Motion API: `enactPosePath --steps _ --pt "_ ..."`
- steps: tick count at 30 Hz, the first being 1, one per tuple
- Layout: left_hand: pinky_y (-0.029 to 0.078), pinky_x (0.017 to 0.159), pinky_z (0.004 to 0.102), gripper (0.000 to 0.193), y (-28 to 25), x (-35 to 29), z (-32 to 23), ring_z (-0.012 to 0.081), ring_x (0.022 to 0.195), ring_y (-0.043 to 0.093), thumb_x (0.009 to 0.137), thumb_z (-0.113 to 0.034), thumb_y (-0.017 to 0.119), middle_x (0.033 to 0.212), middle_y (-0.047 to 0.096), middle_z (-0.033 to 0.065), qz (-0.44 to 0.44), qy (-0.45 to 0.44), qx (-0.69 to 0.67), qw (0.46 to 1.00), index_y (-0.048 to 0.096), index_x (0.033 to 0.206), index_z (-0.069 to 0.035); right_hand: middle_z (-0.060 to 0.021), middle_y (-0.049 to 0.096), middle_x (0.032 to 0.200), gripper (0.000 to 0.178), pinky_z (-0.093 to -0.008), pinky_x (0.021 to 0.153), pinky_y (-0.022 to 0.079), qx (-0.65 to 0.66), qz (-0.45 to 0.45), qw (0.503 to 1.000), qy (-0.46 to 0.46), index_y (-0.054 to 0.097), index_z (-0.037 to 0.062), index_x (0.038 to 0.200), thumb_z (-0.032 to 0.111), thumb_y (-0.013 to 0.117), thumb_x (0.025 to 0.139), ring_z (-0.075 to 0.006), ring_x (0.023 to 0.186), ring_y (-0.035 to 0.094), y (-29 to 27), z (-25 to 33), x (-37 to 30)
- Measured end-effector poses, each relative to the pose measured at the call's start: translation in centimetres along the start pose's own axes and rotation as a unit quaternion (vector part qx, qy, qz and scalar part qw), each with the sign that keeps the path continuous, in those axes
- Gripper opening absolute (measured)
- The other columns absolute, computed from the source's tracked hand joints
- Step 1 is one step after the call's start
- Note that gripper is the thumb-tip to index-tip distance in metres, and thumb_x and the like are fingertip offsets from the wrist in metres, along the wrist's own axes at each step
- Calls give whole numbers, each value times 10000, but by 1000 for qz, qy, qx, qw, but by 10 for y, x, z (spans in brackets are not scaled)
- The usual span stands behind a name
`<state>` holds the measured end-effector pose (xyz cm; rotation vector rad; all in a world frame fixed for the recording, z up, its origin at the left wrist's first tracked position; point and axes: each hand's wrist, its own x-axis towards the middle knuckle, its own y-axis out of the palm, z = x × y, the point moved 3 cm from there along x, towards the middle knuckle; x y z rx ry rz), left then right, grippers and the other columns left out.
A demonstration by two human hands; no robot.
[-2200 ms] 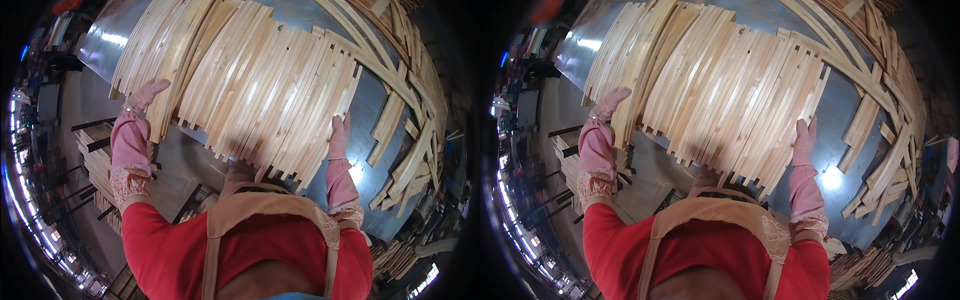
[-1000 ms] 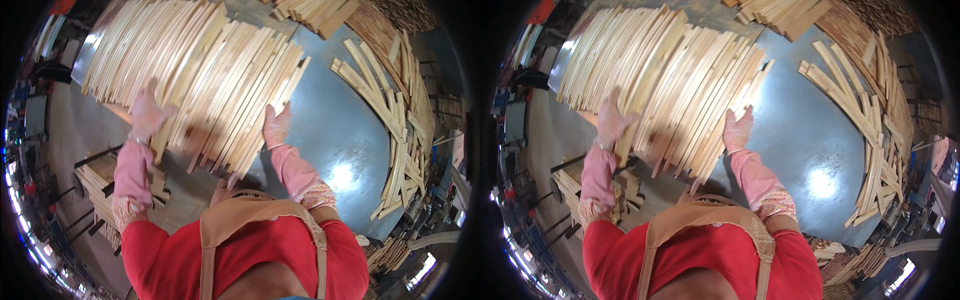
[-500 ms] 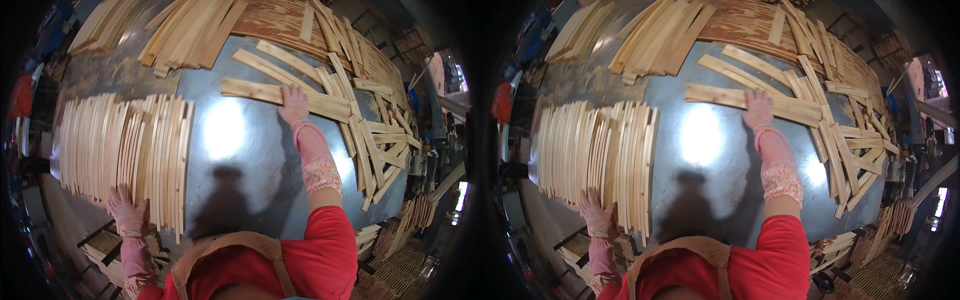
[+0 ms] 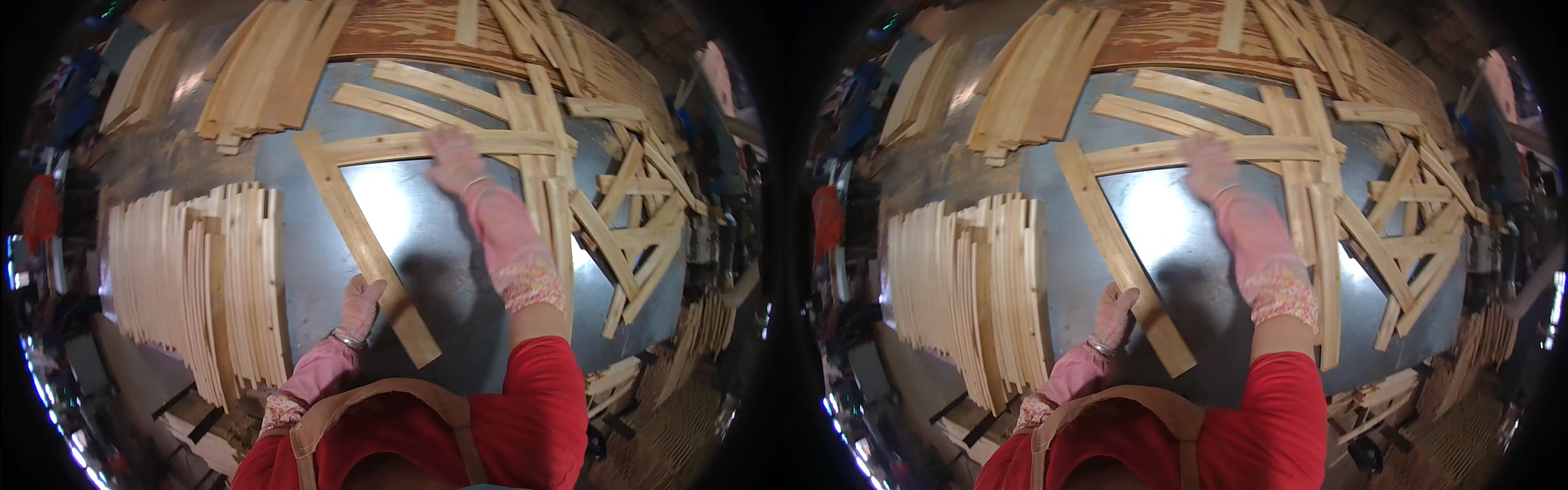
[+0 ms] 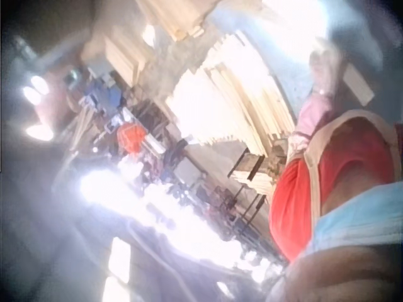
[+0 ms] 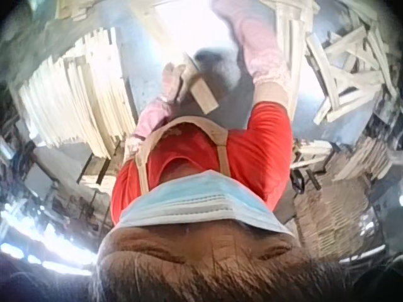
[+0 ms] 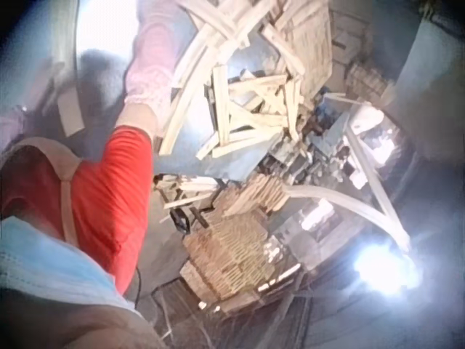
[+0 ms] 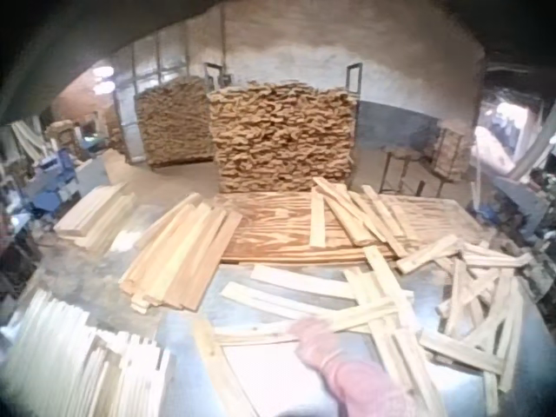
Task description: The person picks up thin wooden planks from a pile on a metal table and stacks them neatly. They repeatedly grab planks, align them, and place them into a growing stack, occasionally adjusting the pile to keep it organized.
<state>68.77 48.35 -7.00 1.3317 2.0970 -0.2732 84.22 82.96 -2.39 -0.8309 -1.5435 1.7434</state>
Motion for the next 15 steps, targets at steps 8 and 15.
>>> enactPosePath --steps 8,15 --pt "586 879 485 473 -108 -70 -71 392 991 771 932 -332 732 1039 797 214 -195 -1 455 869 700 1323 -67 -200 756 1262 689 -512 987 574 28 175 984 12 627 163 1448 480 763 852 -402 1177 726 -45 -1 4" --pt "533 949 584 446 -136 -137 -50 466 1162 689 964 -289 716 1275 727 234 -212 133 541 803 656 1357 -88 -182 793 1135 661 -435 1007 557 404 384 830 32 739 140 1397 669 617 1019 -318 1087 745 72 231 -123"
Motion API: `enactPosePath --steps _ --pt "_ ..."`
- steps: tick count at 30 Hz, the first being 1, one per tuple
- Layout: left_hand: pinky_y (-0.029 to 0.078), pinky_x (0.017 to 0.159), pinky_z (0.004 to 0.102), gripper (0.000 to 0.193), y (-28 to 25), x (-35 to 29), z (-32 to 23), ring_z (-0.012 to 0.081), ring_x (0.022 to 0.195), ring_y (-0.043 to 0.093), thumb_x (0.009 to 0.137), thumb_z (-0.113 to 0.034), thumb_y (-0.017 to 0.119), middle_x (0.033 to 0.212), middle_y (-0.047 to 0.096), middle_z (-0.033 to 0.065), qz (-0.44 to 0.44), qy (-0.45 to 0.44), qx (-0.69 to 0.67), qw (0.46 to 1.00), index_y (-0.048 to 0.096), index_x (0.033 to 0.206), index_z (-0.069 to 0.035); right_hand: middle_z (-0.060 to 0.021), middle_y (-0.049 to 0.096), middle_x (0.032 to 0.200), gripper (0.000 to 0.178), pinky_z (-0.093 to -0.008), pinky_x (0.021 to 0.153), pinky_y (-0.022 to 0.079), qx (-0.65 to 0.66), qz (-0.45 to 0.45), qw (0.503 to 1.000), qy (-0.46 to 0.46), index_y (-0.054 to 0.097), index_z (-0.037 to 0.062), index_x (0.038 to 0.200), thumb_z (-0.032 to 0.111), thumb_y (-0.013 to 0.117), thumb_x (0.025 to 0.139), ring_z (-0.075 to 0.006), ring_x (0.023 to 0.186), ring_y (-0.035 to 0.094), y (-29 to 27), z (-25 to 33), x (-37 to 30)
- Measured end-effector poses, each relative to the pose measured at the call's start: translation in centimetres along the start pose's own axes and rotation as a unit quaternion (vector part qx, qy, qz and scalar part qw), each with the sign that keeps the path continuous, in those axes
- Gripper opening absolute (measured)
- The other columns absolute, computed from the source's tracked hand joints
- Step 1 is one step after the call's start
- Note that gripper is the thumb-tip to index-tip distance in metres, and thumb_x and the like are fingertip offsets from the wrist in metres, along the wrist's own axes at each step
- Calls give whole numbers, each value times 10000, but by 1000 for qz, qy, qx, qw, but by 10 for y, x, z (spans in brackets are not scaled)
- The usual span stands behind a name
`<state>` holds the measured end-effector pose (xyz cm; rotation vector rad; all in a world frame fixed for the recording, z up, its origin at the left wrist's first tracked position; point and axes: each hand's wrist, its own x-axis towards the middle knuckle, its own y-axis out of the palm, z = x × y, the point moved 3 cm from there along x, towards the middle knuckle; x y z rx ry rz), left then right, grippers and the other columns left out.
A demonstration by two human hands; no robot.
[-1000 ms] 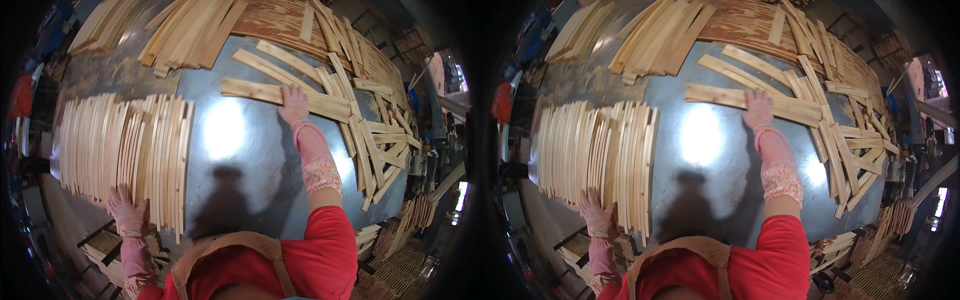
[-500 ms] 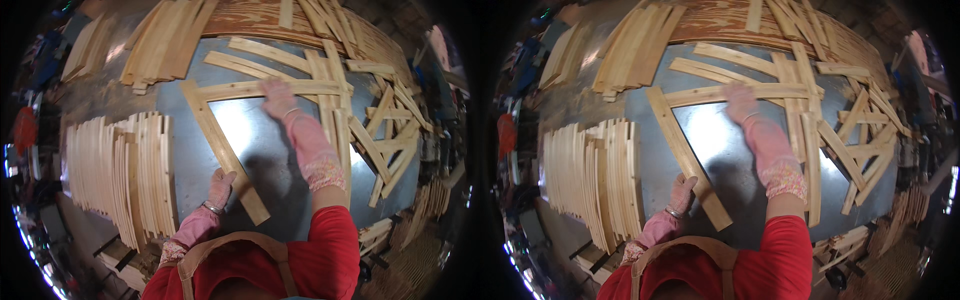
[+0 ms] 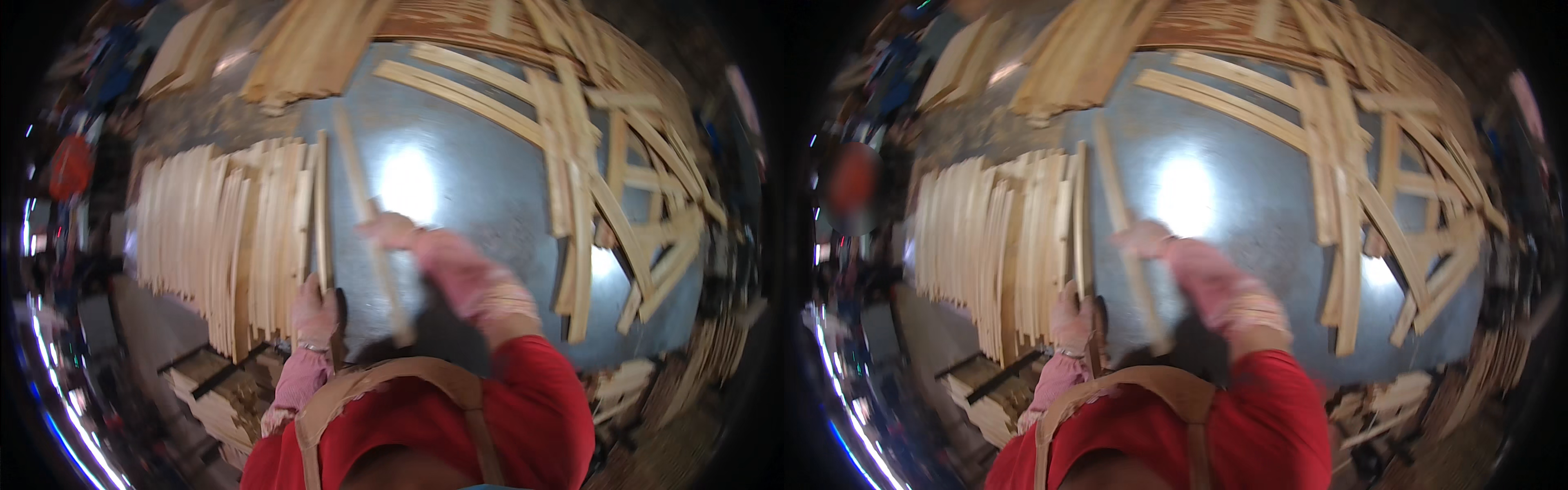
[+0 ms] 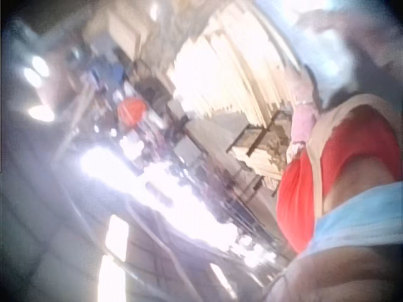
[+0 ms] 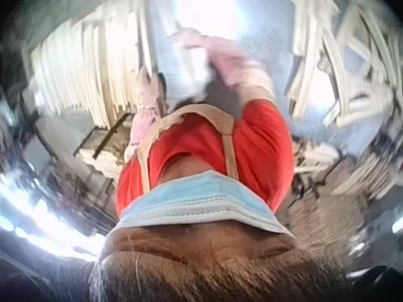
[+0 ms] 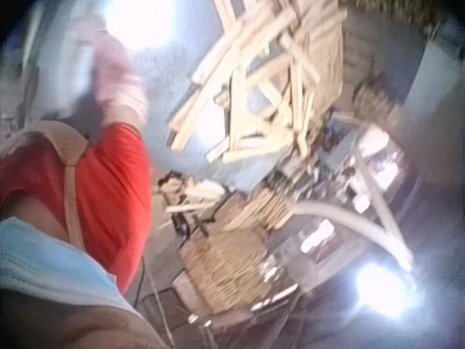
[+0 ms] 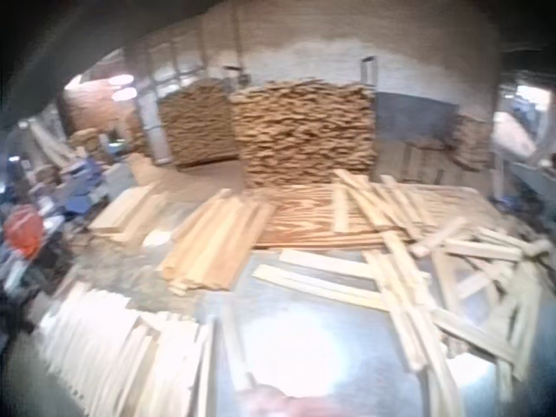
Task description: The person picks up thin wooden planks from a pile on a metal table and stacks them neatly. They repeatedly grab planks, align them, and place them into a growing stack, occasionally adjusting the pile to keep it organized.
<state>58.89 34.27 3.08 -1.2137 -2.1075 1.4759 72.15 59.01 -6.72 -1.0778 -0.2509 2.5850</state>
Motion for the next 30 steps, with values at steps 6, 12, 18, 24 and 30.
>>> enactPosePath --steps 6,12,18,24,30 --pt "294 1308 544 884 32 -28 72 445 1569 371 905 -369 822 1691 421 203 -25 104 240 965 435 1661 -122 -296 629 1499 909 -533 1182 468 -76 63 990 -98 349 -43 1664 559 576 1022 -468 1382 612 113 72 -65" --pt "319 1295 535 896 24 -27 59 460 1534 403 879 -330 838 1657 442 226 5 70 218 973 433 1642 -91 -254 537 1610 699 -504 1296 337 -163 -430 885 69 558 32 1564 398 690 984 -425 1509 481 -49 -179 -196" --pt "356 1242 597 699 59 -37 -69 489 1421 502 869 -283 839 1537 525 283 -13 271 85 959 592 1476 -37 -269 641 1403 863 -512 1107 507 -97 -565 754 320 554 -23 1516 493 821 878 -452 1298 596 -73 -334 -391" --pt "453 1185 409 590 169 -82 -195 347 1413 575 1031 -306 704 1547 593 264 324 99 -367 866 581 1486 50 -284 727 1268 728 -480 1069 535 110 -566 808 121 689 38 1415 576 757 929 -458 1194 688 -11 -287 -331" --pt "533 1071 431 594 185 -71 -179 314 1180 697 1032 -367 685 1340 735 226 378 -30 -299 876 635 1417 82 -249 749 1254 610 -530 1089 518 -133 -621 735 236 722 68 1355 533 710 960 -407 1245 673 -60 -303 -341"
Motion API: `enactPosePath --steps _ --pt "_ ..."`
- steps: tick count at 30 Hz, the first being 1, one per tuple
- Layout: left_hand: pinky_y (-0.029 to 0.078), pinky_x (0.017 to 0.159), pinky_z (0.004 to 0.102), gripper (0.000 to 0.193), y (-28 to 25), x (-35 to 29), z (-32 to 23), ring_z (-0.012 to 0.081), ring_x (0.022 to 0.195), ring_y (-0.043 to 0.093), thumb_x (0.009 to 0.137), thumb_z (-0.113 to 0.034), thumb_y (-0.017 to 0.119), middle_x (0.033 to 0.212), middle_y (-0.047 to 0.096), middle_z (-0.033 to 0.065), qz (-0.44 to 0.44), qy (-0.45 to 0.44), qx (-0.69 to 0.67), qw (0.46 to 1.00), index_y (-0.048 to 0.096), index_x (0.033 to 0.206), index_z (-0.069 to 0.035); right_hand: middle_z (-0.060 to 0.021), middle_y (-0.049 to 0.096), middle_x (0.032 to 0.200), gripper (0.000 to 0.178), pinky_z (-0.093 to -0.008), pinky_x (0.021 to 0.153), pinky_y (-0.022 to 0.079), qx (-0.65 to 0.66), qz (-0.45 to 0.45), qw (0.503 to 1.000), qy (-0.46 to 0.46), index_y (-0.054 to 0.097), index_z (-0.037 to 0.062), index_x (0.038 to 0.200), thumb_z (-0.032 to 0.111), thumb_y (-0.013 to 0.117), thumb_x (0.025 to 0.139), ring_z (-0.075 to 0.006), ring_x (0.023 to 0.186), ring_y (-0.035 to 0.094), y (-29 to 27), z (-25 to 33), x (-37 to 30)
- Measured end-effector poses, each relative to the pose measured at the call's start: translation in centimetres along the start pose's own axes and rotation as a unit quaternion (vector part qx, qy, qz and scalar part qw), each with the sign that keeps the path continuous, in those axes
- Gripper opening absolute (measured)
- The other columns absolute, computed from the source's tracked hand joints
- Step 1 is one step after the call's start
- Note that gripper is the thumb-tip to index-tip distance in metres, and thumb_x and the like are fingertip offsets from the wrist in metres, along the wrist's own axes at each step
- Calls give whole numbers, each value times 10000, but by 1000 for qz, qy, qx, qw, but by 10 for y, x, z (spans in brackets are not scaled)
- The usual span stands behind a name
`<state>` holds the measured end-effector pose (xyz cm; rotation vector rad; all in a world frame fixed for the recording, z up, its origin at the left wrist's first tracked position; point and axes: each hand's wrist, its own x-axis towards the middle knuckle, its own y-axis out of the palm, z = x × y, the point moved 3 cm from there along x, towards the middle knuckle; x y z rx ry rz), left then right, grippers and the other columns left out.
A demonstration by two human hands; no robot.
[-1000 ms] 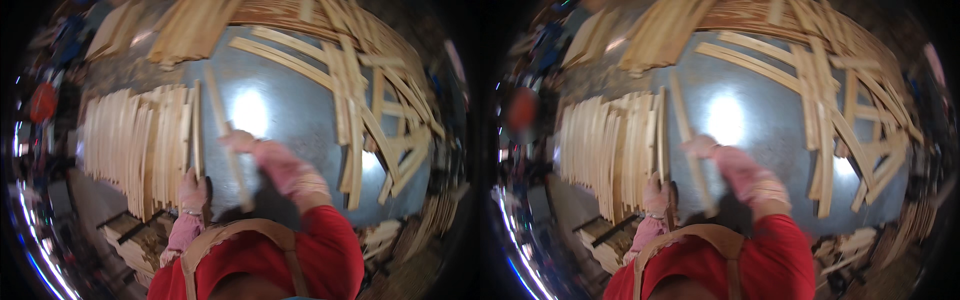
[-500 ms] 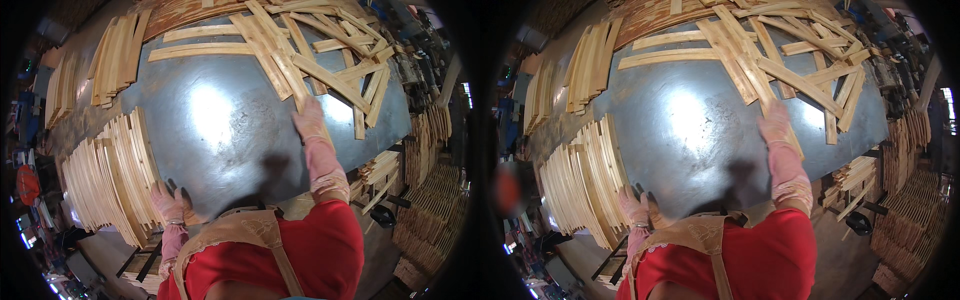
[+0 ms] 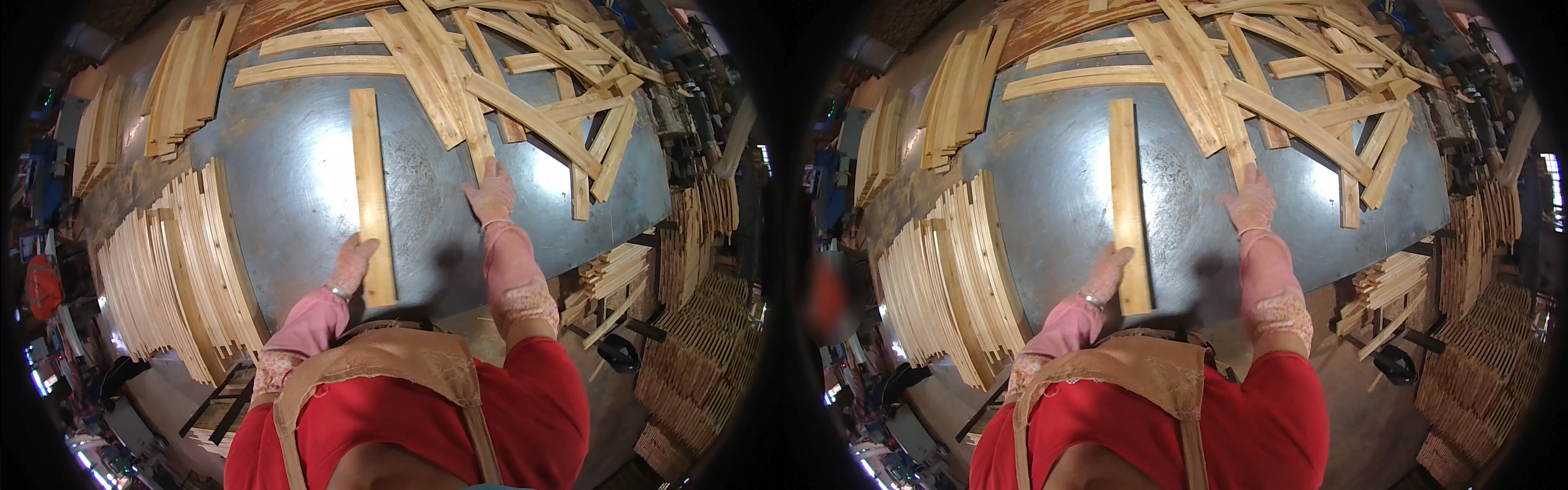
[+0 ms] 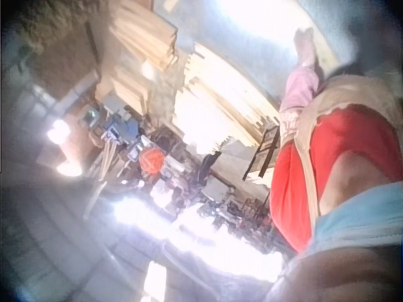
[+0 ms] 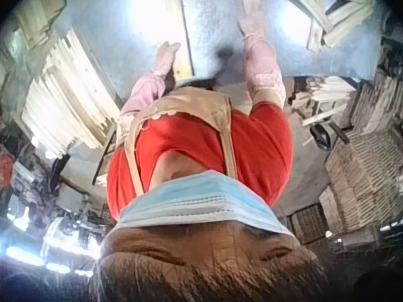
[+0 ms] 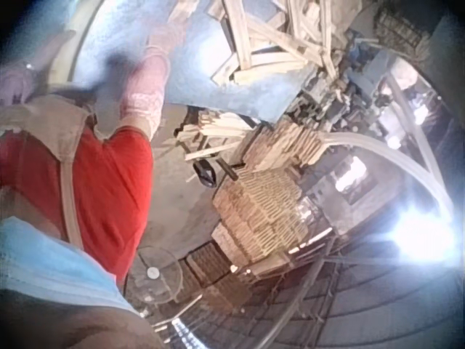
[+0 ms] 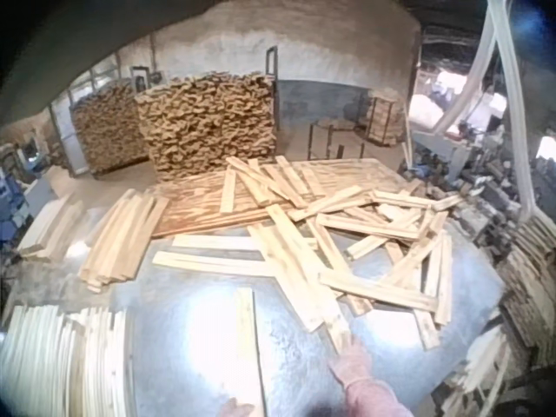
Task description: The person picks up thin wooden planks from a pile on a metal table and stacks them neatly. They repeatedly grab planks, align them, and place them into a growing stack, occasionally adjusting the pile to keep it organized.
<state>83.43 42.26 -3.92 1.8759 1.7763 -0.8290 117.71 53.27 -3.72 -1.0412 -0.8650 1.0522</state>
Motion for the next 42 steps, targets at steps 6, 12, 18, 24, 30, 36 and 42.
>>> enactPosePath --steps 6,12,18,24,30,36,42 --pt "525 958 491 423 -130 -84 41 335 1098 680 903 -251 796 1198 719 190 -331 10 387 861 724 1278 -69 -175 751 1264 640 -403 1046 552 304 272 906 111 614 52 1523 287 704 934 -289 1156 711 6 -7 0" --pt "327 1220 538 734 -208 -154 119 404 1404 523 916 -339 803 1439 598 193 -470 70 618 626 539 1557 -99 -87 723 1331 603 -341 1065 534 643 382 649 142 576 -29 1536 137 640 959 -204 1183 687 23 77 -73" --pt "511 1036 472 639 -87 -30 11 344 1225 670 950 -406 766 1211 759 209 -120 64 106 985 638 1420 8 -187 735 1329 582 -394 1119 517 434 510 735 -102 645 34 1475 363 713 1000 -304 1230 694 28 187 -116" --pt "568 873 435 445 -102 -69 23 299 945 744 913 -416 816 962 773 168 -341 -68 252 903 776 1114 -20 -275 717 1320 764 -514 1087 499 67 108 980 -155 701 23 1348 591 826 852 -428 1223 673 11 154 20" --pt "361 1232 564 876 -205 -143 110 423 1484 446 788 -288 937 1601 495 215 -497 -115 507 695 542 1552 -120 -215 376 1733 1307 -619 1257 310 -135 134 980 64 305 148 1720 749 870 706 -477 1530 435 35 74 128" --pt "454 1182 521 773 -161 -93 53 413 1363 596 822 -235 899 1461 629 238 -387 70 339 855 571 1492 -34 -270 503 1532 1079 -569 1133 481 -50 113 992 23 454 110 1608 608 871 746 -485 1348 555 21 85 80" --pt "466 1188 421 833 -12 5 18 371 1388 628 1007 -408 717 1525 630 248 -93 85 68 990 408 1652 20 -272 563 1460 1009 -532 1087 513 -8 147 989 -32 480 66 1575 530 892 779 -482 1244 601 6 96 -99"
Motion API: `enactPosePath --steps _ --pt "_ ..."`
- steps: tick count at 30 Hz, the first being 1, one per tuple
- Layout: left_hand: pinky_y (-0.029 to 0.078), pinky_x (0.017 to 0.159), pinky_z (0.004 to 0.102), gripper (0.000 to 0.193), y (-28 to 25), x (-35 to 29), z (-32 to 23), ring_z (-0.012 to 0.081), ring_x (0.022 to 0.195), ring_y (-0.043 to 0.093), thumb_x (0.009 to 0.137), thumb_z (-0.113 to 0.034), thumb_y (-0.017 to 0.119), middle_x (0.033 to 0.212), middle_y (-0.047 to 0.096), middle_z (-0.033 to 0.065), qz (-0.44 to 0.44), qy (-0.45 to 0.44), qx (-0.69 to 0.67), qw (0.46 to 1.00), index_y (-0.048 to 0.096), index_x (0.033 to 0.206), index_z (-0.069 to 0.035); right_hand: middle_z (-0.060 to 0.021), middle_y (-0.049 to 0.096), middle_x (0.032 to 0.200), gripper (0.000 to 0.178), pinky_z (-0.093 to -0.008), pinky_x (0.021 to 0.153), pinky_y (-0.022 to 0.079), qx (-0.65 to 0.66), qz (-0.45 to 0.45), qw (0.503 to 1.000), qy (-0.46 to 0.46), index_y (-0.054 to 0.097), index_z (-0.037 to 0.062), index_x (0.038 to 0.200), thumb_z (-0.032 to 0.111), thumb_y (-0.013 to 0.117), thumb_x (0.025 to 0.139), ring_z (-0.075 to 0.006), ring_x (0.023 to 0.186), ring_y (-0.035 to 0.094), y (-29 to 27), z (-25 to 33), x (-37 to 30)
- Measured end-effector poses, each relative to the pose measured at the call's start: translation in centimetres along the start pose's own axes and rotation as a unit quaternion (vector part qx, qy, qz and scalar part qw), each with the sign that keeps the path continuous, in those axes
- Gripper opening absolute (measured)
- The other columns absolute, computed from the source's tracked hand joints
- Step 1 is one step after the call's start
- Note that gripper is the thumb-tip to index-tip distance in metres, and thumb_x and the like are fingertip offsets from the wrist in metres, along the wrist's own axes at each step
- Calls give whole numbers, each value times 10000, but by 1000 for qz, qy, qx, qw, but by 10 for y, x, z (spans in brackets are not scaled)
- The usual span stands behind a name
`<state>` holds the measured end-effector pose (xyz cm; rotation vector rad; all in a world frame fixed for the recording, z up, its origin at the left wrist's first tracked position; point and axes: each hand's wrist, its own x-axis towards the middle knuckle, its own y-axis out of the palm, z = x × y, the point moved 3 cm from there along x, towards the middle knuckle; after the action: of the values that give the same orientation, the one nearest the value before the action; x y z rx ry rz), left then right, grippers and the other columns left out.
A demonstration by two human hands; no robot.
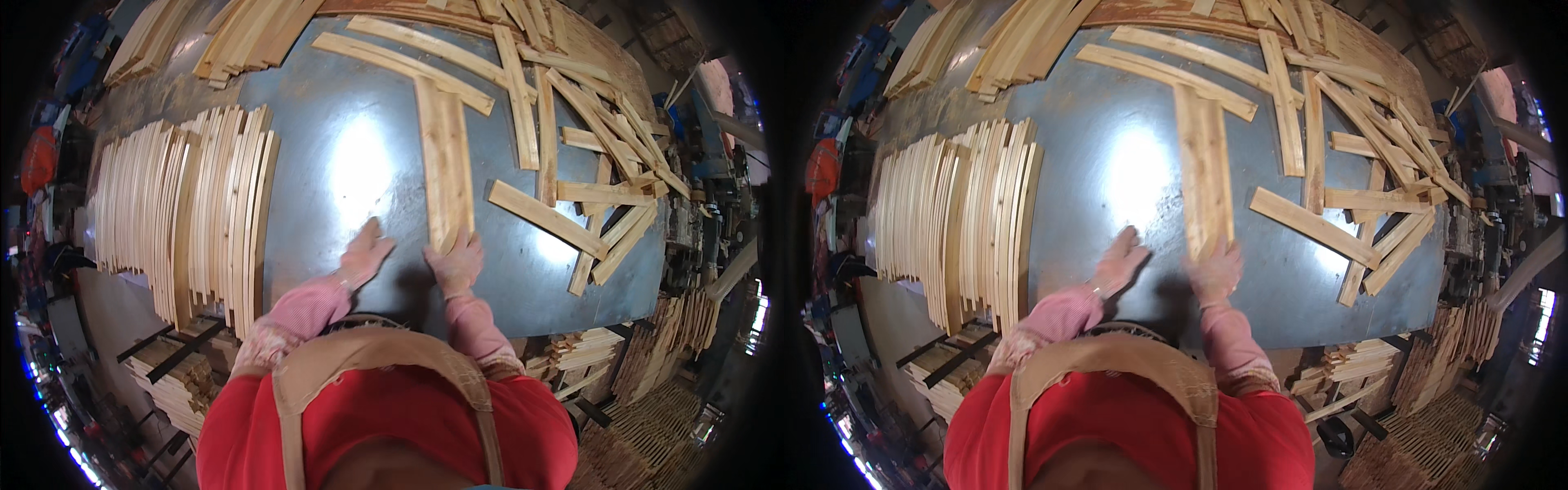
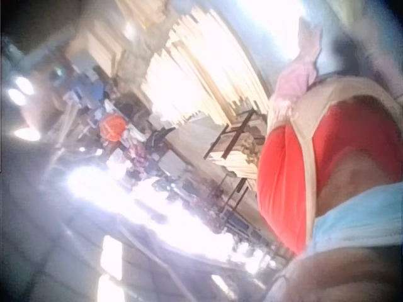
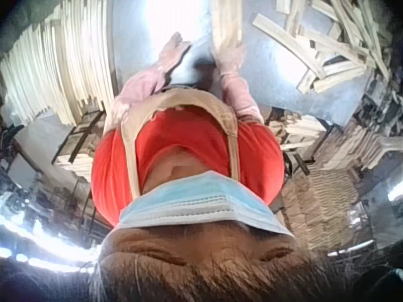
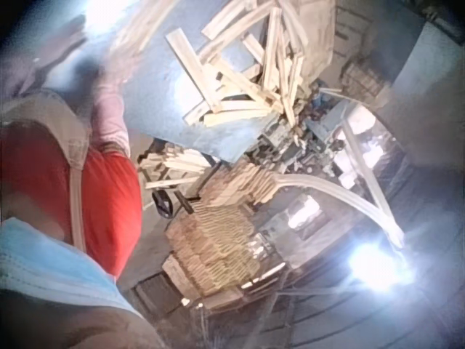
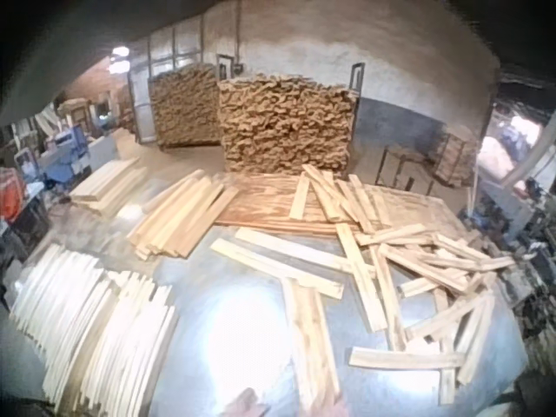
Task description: The person picks up thin wooden planks from a pile on a metal table and stacks them neatly. They repeatedly grab planks, align them, and place them into a growing stack, occasionally adjusting the pile to keep it organized.
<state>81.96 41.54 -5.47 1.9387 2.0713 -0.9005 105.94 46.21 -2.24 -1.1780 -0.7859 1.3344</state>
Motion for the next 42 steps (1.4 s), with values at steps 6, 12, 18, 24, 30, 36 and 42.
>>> enactPosePath --steps 6,12,18,24,30,36,42 --pt "538 1049 465 704 13 -6 -28 410 1188 715 951 -447 722 1323 727 257 39 -123 30 991 578 1461 17 -201 745 1112 781 -444 932 563 356 126 926 18 491 53 1562 417 795 942 -383 974 707 55 9 -72" --pt "502 1093 490 559 -75 -55 9 419 1233 664 914 -350 763 1311 703 253 -113 -85 161 977 662 1354 -21 -237 770 1126 710 -453 951 548 274 299 914 -26 556 -41 1498 400 724 968 -388 1038 741 64 85 -29" --pt "424 1130 549 435 -193 -145 87 394 1330 546 840 -215 802 1437 586 192 -344 68 412 841 736 1261 -127 -217 738 1314 723 -466 1101 521 199 206 951 -117 480 102 1639 373 681 1000 -382 1228 708 99 181 -84" --pt "425 1142 554 401 -214 -149 130 421 1293 573 882 -257 803 1378 633 172 -366 103 280 881 711 1245 -113 -271 636 1458 1071 -468 1110 532 52 421 875 -233 244 29 1713 534 754 919 -444 1290 662 136 319 -149" --pt "428 1176 550 616 -205 -168 118 429 1366 556 825 -243 883 1437 631 246 -350 118 355 859 668 1344 10 -236 698 1382 761 -452 1052 548 140 424 846 -290 466 86 1623 458 671 992 -388 1238 691 128 234 -104" --pt "403 1210 538 665 -196 -151 129 437 1428 520 880 -295 848 1555 580 213 -344 28 363 865 646 1455 -31 -226 689 1415 694 -489 1106 520 37 165 972 -162 569 76 1532 431 694 948 -409 1282 667 26 -11 18" --pt "483 1230 486 749 -101 -106 62 415 1460 552 916 -111 822 1578 550 276 -365 60 155 916 483 1567 43 -135 625 1415 685 -549 1043 541 -234 -150 959 -56 549 159 1483 194 725 821 -417 1346 573 -94 -239 146"
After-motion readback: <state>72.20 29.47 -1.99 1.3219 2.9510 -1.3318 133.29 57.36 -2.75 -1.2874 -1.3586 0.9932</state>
